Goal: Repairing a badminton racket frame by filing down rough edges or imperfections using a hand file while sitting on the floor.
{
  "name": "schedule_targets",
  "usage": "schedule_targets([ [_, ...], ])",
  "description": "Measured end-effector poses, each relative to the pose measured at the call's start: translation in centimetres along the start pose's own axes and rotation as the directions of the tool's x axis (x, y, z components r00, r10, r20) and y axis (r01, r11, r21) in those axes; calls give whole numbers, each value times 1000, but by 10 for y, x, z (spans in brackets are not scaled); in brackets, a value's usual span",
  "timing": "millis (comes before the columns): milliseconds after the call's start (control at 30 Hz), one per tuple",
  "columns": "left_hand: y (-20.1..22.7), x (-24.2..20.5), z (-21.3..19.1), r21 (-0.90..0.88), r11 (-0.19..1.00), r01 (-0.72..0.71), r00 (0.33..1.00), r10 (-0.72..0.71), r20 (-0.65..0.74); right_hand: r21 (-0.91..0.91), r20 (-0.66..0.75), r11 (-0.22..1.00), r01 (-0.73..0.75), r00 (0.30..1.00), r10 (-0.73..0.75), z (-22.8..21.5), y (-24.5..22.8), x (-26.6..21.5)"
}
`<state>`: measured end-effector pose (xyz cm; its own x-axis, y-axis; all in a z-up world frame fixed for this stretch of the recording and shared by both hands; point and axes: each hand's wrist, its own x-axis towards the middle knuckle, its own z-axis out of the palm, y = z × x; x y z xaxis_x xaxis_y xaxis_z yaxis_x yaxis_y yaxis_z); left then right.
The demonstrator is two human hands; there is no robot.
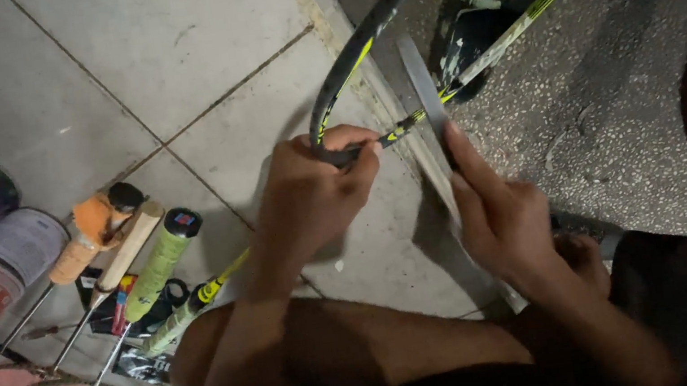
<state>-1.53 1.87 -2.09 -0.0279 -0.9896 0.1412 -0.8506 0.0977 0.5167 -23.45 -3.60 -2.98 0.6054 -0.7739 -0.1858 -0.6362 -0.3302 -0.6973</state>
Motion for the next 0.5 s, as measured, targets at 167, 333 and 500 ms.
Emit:
schedule_targets([
  [167, -1, -7, 8, 82, 996, -17, 998, 21, -52, -4, 120, 997, -78, 990, 78, 5, 18, -50],
  [333, 12, -5, 5, 108, 984, 139, 989, -134, -58, -42, 149, 999, 0, 989, 6, 16, 6, 0],
  [500, 28, -2, 11, -264, 664, 700, 709, -692, 138, -33, 285, 957, -288, 915, 286, 0, -6, 29],
])
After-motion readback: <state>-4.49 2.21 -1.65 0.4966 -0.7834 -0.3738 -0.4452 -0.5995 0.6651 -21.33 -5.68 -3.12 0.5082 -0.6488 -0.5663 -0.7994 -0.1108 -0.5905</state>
